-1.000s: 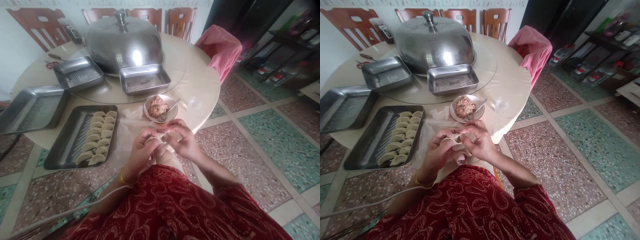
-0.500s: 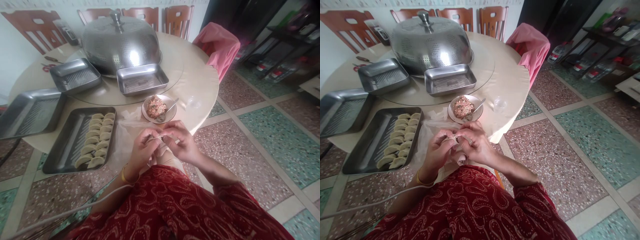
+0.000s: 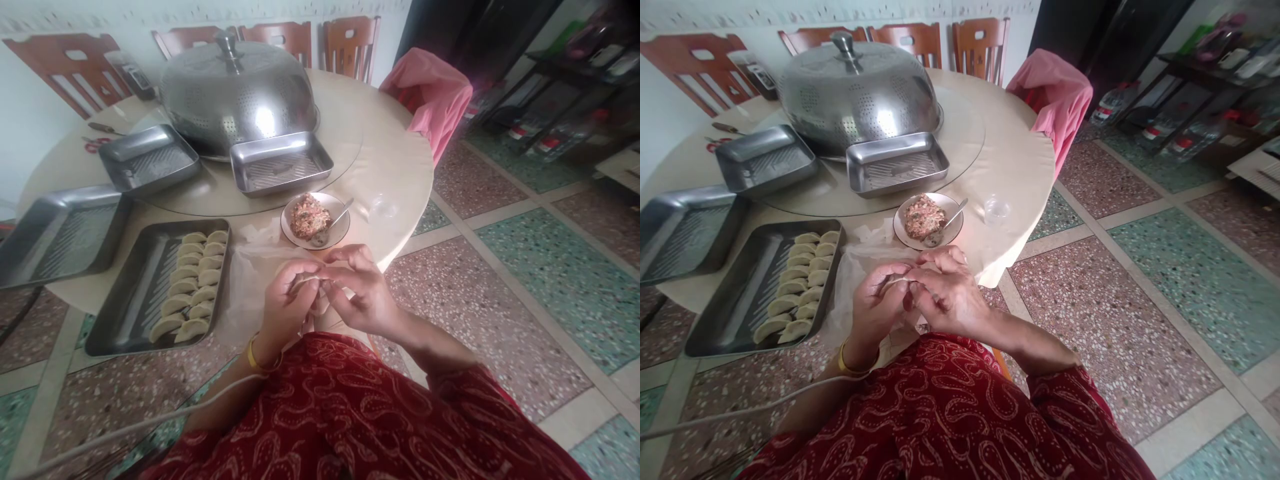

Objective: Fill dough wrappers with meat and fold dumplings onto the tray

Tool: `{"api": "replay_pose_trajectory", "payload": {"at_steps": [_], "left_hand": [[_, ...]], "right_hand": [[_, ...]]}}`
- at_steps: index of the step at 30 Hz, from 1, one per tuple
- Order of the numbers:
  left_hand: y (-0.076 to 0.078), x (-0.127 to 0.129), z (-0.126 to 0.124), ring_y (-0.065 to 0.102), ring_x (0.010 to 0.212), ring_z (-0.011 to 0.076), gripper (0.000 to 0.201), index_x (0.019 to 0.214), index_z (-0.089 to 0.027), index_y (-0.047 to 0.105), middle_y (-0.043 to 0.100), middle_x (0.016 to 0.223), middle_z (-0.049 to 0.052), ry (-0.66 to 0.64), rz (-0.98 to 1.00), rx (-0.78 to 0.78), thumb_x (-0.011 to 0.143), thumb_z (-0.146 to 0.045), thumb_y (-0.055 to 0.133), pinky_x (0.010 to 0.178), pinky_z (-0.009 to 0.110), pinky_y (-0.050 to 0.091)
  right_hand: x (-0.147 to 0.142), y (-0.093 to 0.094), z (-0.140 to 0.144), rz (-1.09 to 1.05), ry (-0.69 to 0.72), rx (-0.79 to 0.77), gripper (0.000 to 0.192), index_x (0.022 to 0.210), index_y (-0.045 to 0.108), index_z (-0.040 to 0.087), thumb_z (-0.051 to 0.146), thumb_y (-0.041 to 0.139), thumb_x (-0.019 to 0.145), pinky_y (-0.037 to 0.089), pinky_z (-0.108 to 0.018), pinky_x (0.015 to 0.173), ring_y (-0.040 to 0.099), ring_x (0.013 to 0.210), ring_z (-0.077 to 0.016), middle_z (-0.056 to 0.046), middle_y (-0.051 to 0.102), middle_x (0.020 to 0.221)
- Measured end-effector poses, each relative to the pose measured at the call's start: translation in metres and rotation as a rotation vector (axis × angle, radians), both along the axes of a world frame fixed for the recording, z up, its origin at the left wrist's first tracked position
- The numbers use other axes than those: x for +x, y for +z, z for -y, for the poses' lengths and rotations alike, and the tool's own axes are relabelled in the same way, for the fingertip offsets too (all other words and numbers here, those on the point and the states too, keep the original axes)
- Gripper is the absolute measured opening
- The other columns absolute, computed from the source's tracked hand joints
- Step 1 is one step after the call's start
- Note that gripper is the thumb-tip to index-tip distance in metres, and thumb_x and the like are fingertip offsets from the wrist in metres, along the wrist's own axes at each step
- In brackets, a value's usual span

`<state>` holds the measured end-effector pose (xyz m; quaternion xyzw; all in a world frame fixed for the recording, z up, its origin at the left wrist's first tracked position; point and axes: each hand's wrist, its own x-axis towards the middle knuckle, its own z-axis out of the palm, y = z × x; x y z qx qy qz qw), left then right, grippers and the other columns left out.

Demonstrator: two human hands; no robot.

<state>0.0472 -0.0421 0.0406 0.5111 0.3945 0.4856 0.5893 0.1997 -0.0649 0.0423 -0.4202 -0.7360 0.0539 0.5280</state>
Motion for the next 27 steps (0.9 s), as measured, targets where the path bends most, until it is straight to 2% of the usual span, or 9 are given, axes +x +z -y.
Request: {"api": "replay_pose_trajectory", "payload": {"at_steps": [4,9,14,21,27], "left_hand": [[-0.007,-0.002,-0.002,0.052,0.049,0.0063,0.011,0.087,-0.019,0.066,0.071,0.084,0.001,0.009,0.003,-0.034,0.079,-0.026,0.069,0.046,0.019,0.044],[-0.006,0.0,-0.003,0.054,0.052,0.0065,0.008,0.083,-0.02,0.065,0.071,0.104,0.003,-0.018,-0.009,-0.007,0.078,-0.024,0.069,0.048,0.021,0.046],[-0.01,0.002,-0.004,0.054,0.054,0.0064,0.008,0.087,-0.021,0.064,0.07,0.101,0.002,-0.06,-0.081,0.055,0.08,-0.022,0.067,0.052,0.021,0.047],[-0.018,0.003,-0.009,0.053,0.054,0.0045,0.013,0.093,-0.02,0.06,0.066,0.107,0.003,-0.128,-0.203,0.121,0.082,-0.025,0.065,0.049,0.018,0.047],[-0.013,0.006,-0.01,0.052,0.048,0.0013,0.007,0.087,-0.019,0.058,0.062,0.104,0.001,-0.203,-0.201,0.121,0.082,-0.022,0.061,0.044,0.016,0.044]], "right_hand": [[0.01,-0.003,0.003,-0.11,-0.03,-0.014,0.031,0.114,0.064,0.03,0.015,0.059,0.087,0.057,-0.043,0.078,0.06,0.101,-0.0229,-0.004,0.061,0.104],[0.018,-0.013,0.006,-0.171,-0.027,-0.239,0.016,0.1,0.065,0.025,0.02,0.065,0.085,0.057,-0.043,0.081,0.063,0.098,-0.0219,-0.004,0.063,0.099],[0.017,-0.02,0.004,-0.266,-0.019,-0.368,0.004,0.086,0.066,0.023,0.02,0.066,0.085,0.056,-0.039,0.081,0.065,0.089,-0.0178,-0.003,0.065,0.093],[0.017,-0.023,0.001,-0.368,-0.03,-0.451,0.006,0.083,0.067,0.023,0.021,0.063,0.086,0.055,-0.037,0.079,0.064,0.084,-0.0164,-0.003,0.066,0.09],[0.017,-0.02,-0.001,-0.357,-0.038,-0.427,0.009,0.082,0.066,0.022,0.016,0.061,0.086,0.054,-0.035,0.078,0.064,0.084,-0.0163,-0.003,0.066,0.087]]}}
